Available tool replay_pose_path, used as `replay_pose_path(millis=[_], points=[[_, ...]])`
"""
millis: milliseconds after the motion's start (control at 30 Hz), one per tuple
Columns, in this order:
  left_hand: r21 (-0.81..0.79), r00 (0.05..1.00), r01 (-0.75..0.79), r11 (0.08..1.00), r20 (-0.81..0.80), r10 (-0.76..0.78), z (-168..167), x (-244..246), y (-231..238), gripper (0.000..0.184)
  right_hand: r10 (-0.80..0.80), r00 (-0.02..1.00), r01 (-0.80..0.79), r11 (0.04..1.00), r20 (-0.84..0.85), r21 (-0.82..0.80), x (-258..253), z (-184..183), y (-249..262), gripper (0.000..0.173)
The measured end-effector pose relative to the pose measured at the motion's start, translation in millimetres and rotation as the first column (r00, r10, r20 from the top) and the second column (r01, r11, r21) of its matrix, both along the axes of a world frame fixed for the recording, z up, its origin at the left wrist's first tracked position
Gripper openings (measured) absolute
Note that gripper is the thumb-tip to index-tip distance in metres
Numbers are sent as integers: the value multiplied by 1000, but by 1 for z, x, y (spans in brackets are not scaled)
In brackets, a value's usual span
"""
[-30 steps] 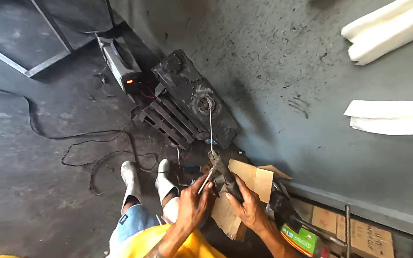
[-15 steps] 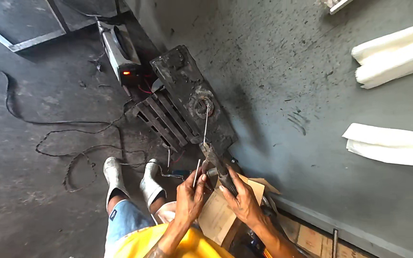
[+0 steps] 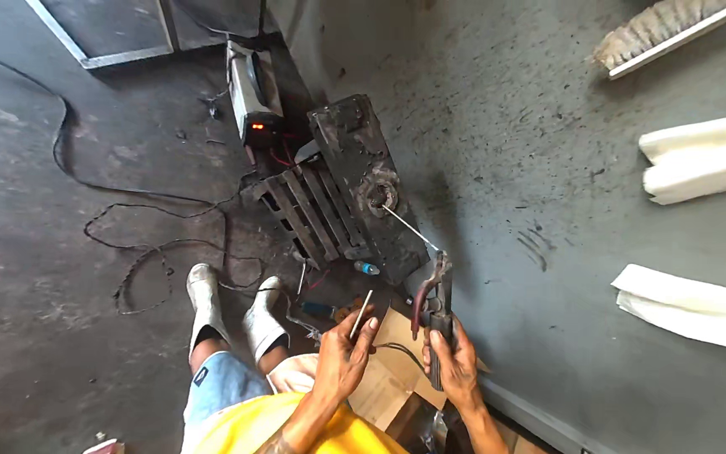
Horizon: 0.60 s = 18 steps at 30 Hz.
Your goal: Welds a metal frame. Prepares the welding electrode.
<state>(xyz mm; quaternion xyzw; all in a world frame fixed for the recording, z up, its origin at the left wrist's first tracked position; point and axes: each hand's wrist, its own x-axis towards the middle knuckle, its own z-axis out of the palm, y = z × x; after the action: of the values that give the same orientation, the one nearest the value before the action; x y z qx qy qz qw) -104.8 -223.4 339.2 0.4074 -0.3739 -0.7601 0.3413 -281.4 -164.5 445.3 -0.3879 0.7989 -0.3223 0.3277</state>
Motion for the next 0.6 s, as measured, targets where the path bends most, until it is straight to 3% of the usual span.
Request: replay_pose_path(millis=[100, 200, 600], points=[[4, 1000, 26, 1000, 3, -26, -2, 4, 6, 36, 251, 921, -253, 967, -299, 35, 1, 6, 1, 59], [-19, 997, 70, 997, -16, -71, 1, -1, 7, 35, 430, 804, -420, 900, -411, 120, 0, 5, -6, 59], [56, 995, 87, 995, -54, -84, 0, -12, 8, 24, 493, 741, -415, 870, -455, 266, -1, 8, -11, 61]])
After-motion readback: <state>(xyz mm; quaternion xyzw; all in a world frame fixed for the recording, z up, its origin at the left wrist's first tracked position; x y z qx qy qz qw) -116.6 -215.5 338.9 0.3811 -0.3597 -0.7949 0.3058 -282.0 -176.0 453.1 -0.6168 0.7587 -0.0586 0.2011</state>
